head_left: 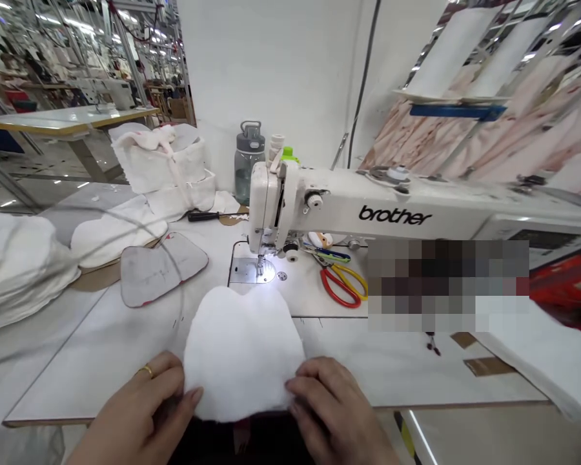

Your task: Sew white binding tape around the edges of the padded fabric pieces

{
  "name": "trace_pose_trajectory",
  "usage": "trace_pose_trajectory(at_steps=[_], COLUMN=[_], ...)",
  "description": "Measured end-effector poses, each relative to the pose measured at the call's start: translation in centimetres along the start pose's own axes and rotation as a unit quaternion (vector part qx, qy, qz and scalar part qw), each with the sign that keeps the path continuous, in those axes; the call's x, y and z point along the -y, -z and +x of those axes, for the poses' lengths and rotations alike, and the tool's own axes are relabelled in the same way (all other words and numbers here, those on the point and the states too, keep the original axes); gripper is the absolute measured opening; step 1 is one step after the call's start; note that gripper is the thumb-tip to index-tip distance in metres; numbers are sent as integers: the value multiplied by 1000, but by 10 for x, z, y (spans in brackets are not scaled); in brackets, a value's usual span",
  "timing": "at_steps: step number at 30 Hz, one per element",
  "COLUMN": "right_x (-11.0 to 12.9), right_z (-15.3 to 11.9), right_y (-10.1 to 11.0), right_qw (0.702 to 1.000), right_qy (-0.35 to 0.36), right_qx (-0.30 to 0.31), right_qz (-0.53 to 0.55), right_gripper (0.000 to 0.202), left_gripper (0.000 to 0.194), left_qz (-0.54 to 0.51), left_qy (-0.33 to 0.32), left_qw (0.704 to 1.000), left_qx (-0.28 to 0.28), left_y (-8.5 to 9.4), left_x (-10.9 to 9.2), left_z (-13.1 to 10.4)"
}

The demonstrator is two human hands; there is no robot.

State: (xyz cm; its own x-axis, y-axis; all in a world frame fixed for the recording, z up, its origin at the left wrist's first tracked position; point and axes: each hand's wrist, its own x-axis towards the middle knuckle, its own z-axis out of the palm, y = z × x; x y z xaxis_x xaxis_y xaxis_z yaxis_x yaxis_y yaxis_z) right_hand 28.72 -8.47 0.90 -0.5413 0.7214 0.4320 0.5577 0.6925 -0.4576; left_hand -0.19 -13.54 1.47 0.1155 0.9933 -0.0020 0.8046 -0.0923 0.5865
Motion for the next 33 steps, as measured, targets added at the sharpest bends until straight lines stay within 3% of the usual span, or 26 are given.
trace_pose_trajectory(at_steps=[4, 7, 10, 12, 15, 18, 24, 28, 33], right_x=[5, 8, 5, 2, -2, -3, -3, -3, -3], right_z=[3, 5, 5, 5, 3, 2, 4, 5, 3], right_y=[0, 6, 15, 19, 19, 11, -2, 3, 13], right_qw=[1000, 999, 998, 998, 998, 1000, 1000, 1000, 1000], right_qy=[-14, -30, -45, -53, -51, -24, -10, 2, 20], right_qx=[19, 20, -2, -20, -25, -11, 1, -11, 17], right_qz=[4, 17, 37, 37, 21, 13, 5, 6, -14], right_gripper=[20, 21, 18, 17, 17, 21, 18, 17, 17], left_gripper=[38, 27, 20, 22, 23, 29, 39, 49, 61], left_qz=[58, 130, 193, 201, 174, 149, 178, 246, 263], left_qy=[-12, -17, -101, -196, -300, -315, -241, -262, -288], left_qw=[998, 986, 954, 932, 922, 929, 951, 932, 921], left_qx=[-25, -98, -205, -228, -174, -123, -82, -57, -4], left_y=[-4, -2, 2, 4, 3, -2, -21, -28, -20], left_x=[5, 7, -4, -18, -41, -51, -32, -24, -23], left_z=[-4, -5, 0, 9, 25, 41, 64, 68, 67])
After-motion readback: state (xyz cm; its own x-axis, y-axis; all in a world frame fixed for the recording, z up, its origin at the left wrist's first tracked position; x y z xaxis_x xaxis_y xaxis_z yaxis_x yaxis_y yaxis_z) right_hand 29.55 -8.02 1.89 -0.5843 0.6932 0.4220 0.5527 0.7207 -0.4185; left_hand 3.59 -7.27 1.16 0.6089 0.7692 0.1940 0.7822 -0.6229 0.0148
